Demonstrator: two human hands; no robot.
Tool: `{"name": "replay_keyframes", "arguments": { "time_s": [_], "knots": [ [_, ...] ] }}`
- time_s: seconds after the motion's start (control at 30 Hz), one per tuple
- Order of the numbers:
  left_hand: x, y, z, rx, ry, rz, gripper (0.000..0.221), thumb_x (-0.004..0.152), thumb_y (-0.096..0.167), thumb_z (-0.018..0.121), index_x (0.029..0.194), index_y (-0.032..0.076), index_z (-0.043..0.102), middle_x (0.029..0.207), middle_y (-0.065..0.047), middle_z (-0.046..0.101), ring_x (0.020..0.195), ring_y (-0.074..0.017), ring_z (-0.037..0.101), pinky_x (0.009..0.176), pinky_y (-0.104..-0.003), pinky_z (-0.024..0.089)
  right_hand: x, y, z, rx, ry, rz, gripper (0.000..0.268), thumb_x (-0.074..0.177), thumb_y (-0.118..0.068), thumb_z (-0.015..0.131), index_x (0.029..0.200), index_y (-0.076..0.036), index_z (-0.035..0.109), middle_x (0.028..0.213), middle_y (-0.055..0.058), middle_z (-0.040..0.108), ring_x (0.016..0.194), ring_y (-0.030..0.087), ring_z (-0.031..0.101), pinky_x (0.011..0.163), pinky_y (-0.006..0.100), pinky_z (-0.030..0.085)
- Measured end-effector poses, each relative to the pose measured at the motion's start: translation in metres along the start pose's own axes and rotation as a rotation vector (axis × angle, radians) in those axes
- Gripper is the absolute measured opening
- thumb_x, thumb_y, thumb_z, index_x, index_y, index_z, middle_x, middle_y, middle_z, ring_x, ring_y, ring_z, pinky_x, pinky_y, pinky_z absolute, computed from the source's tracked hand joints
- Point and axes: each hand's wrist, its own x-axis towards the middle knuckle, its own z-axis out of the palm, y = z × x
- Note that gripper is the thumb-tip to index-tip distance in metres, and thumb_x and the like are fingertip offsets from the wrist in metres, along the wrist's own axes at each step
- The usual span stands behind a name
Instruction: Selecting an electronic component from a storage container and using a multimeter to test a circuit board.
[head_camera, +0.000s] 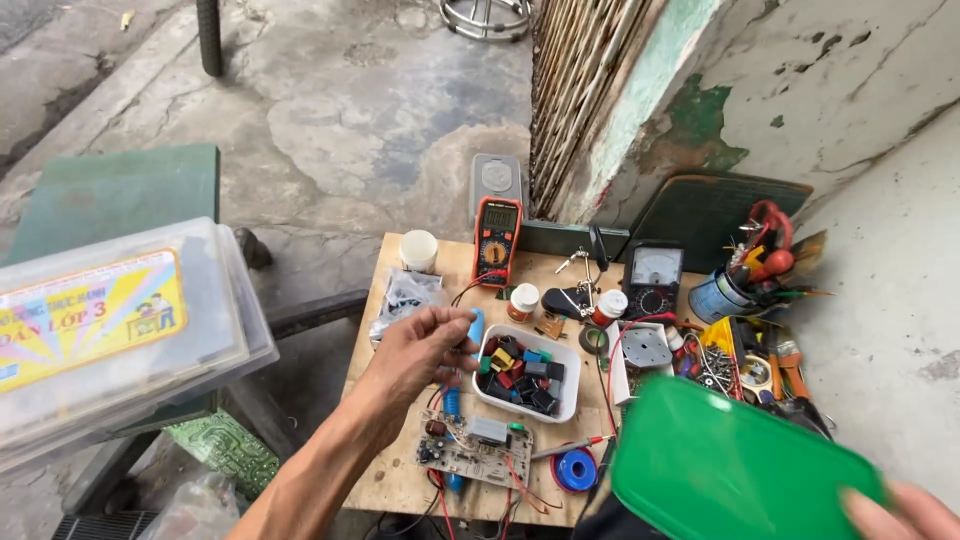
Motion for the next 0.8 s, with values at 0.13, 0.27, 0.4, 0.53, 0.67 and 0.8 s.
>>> {"name": "replay_keyframes", "arguments": {
  "time_s": [0.13,0.27,0.4,0.53,0.67,0.8],
  "knots": [
    [-0.019,0.007,-0.018,0.055,0.043,-0.175,0.021,0.112,0.020,0.065,0.120,0.005,0.078,0.096,-0.013,0.078,0.082,-0.0223,0.075,0.068,-0.033,0.055,0.019,-0.052,0.058,0.074,-0.142,-0.036,0.029,0.107,-0.017,0.078,0.126,0.004,0.085,0.054,0.028,0.060,0.047,0.032,0.048,0.050,0.042,0.037],
    [-0.011,-0.003,-0.038,0.074,0.086,-0.190,0.016,0.111,0.018,0.066,0.113,0.006,0.076,0.097,-0.012,0.078,0.080,-0.0200,0.071,0.070,-0.033,0.054,0.069,-0.050,0.134,0.204,-0.415,-0.105,0.030,0.109,-0.015,0.074,0.132,0.003,0.078,0.057,0.020,0.066,0.041,0.026,0.057,0.036,0.036,0.047],
    [0.022,-0.013,-0.034,0.171,0.072,-0.278,0.021,0.110,0.029,0.065,0.104,0.010,0.073,0.097,-0.008,0.078,0.080,-0.0167,0.069,0.075,-0.032,0.055,0.080,-0.037,0.196,-0.092,-0.471,-0.200,0.026,0.112,-0.025,0.064,0.132,-0.013,0.075,0.102,0.013,0.083,0.082,0.023,0.081,0.065,0.035,0.065],
    [0.097,-0.069,-0.035,0.280,0.059,-0.253,0.022,0.110,0.029,0.067,0.098,0.012,0.071,0.090,-0.006,0.077,0.072,-0.0143,0.066,0.065,-0.029,0.051,0.093,0.021,0.254,-0.343,-0.424,-0.664,0.050,0.096,0.005,0.058,0.138,-0.022,0.066,0.154,0.002,0.061,0.080,0.016,0.077,0.071,0.029,0.073],
    [0.128,-0.110,-0.016,0.646,0.085,-0.287,0.028,0.112,0.034,0.061,0.101,0.012,0.075,0.086,-0.002,0.074,0.077,-0.0149,0.065,0.073,-0.033,0.055,0.088,0.069,0.275,-0.515,-0.508,-0.628,0.088,0.083,0.021,0.066,0.154,-0.026,0.044,0.186,0.002,0.019,0.061,0.011,0.069,0.046,0.023,0.063],
    [0.173,-0.193,-0.017,0.865,0.185,-0.128,0.042,0.098,0.045,0.058,0.102,0.011,0.083,0.102,-0.015,0.085,0.097,-0.0377,0.077,0.086,-0.051,0.054,0.056,0.028,0.261,-0.650,-0.665,-0.359,0.112,0.094,0.018,0.059,0.177,-0.039,0.011,0.191,-0.009,-0.019,0.122,0.010,0.076,0.061,0.017,0.066]
  ]
}}
